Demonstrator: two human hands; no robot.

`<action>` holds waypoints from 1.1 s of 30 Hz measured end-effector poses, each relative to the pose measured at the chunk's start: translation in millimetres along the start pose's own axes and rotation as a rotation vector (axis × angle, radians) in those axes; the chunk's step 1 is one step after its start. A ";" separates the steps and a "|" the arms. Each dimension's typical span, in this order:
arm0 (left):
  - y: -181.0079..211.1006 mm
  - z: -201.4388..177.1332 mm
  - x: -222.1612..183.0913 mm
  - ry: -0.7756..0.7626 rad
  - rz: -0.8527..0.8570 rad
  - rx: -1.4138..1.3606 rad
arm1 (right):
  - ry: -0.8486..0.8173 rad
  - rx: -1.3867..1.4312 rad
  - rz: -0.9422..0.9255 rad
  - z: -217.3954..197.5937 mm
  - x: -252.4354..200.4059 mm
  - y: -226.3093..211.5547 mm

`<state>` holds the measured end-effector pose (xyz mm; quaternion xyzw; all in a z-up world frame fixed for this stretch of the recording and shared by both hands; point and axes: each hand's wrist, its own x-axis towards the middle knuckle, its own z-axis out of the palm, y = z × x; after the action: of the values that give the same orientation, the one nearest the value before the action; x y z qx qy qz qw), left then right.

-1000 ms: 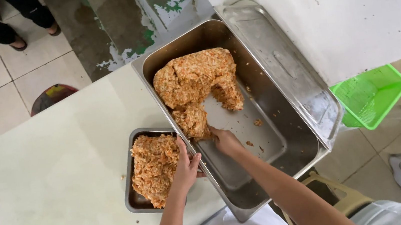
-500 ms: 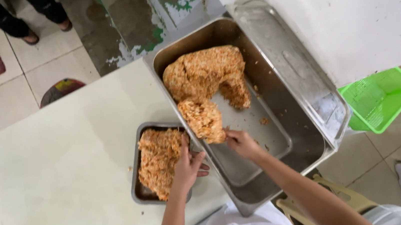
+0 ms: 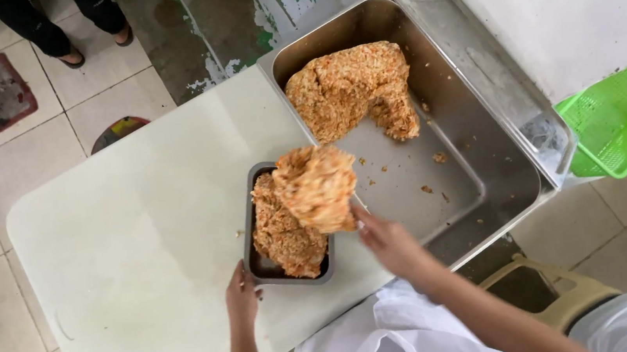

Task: Transferring food mixture from a large storage container into a smaller tray using a spoon, then covering the container and washing hands.

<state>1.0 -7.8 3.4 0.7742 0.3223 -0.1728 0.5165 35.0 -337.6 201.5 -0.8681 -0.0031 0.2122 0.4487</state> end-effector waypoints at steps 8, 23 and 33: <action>21.1 -5.5 -17.6 -0.083 -0.085 -0.209 | -0.090 -0.103 0.141 101.0 42.2 74.2; 15.9 0.8 -31.5 -0.116 -0.094 -0.437 | -0.297 -1.251 -0.026 158.7 31.8 106.1; -3.5 15.7 -21.4 -0.065 -0.237 -0.724 | -0.306 -0.416 0.244 52.2 47.5 -35.8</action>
<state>-15.9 -28.0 7.5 0.4933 0.4329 -0.1308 0.7430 65.5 -266.3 185.6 -0.8934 -0.0099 0.3878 0.2264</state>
